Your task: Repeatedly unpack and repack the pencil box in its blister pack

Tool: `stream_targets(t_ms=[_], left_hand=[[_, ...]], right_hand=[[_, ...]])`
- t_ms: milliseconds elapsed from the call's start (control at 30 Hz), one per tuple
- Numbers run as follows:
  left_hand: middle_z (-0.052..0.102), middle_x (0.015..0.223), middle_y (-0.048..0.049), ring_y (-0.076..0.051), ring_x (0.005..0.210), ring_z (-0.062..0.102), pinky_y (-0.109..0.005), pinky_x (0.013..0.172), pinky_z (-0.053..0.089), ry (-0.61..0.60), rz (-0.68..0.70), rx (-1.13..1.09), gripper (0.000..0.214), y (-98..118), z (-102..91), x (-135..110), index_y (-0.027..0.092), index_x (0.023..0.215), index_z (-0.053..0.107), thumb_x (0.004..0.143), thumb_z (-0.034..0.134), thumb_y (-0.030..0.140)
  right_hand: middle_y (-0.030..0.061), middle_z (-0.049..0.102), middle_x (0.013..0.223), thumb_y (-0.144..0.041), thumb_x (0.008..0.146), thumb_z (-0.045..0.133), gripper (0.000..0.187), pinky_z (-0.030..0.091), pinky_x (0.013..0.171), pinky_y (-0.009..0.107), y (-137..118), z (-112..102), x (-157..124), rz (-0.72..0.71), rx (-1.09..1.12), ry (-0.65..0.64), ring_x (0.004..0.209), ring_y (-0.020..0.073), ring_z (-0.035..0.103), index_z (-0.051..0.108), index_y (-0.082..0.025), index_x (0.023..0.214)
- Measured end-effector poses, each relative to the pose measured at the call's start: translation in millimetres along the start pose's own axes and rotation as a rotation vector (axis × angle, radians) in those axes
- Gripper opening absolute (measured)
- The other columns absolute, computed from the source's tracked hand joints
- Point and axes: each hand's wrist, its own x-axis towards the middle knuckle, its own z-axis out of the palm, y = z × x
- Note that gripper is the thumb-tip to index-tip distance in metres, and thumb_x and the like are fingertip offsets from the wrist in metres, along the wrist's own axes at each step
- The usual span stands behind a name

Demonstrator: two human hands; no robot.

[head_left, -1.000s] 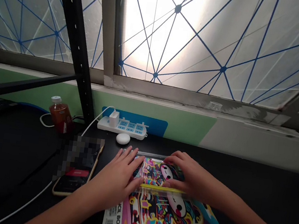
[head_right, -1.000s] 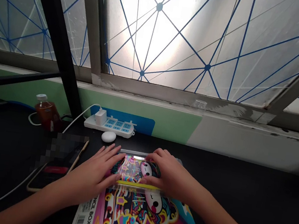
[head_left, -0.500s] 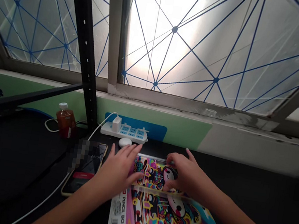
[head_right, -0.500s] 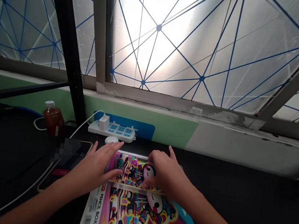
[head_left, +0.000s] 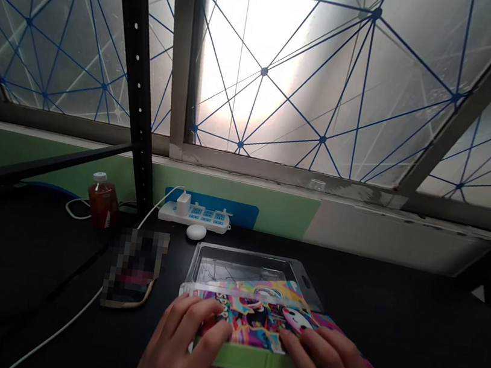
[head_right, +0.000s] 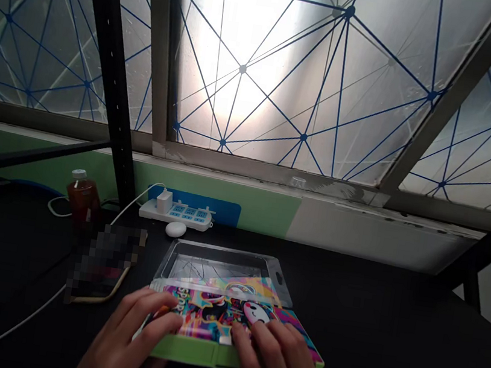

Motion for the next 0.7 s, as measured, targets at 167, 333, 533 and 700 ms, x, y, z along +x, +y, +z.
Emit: stream_targets(t_ms=[167,333,533,700], left_hand=[[0.045,0.163,-0.0125,-0.041,0.15,0.04,-0.054,0.112,0.05,-0.176,-0.178,-0.153,0.047,0,28.7,-45,0.033,0.136,0.056,0.091,0.072,0.035],[0.034,0.169,-0.013,-0.035,0.149,0.043,-0.045,0.114,0.049,-0.447,-0.32,-0.369,0.079,-17,21.8,-45,0.031,0.159,0.036,0.09,0.074,0.038],[0.045,0.163,-0.0068,-0.032,0.145,0.05,-0.041,0.111,0.051,-0.338,-0.358,-0.407,0.099,-21,26.9,-49,0.041,0.16,0.033,0.077,0.079,0.013],[0.048,0.161,-0.006,-0.035,0.143,0.052,-0.044,0.109,0.053,-0.286,-0.422,-0.411,0.105,-10,27.5,-53,0.045,0.159,0.031,0.074,0.084,0.015]], right_hand=[[0.006,0.076,0.126,-0.019,0.105,0.037,0.039,0.046,0.104,0.037,-20,8,-23,-0.063,0.05,-0.007,0.124,0.0257,0.065,0.07,-0.022,0.125],[0.0048,0.076,0.128,-0.035,0.109,0.043,0.034,0.051,0.094,0.032,-24,-1,-12,-0.059,0.085,-0.094,0.116,0.0222,0.071,0.072,-0.02,0.121],[0.0055,0.078,0.123,-0.063,0.106,0.041,0.057,0.052,0.088,0.036,-16,-10,14,-0.05,0.119,-0.191,0.106,0.0236,0.074,0.071,-0.019,0.126],[0.0023,0.08,0.096,-0.04,0.113,0.035,0.044,0.045,0.086,0.035,3,-9,35,-0.009,0.254,-0.155,0.084,0.0187,0.071,0.073,-0.018,0.108]])
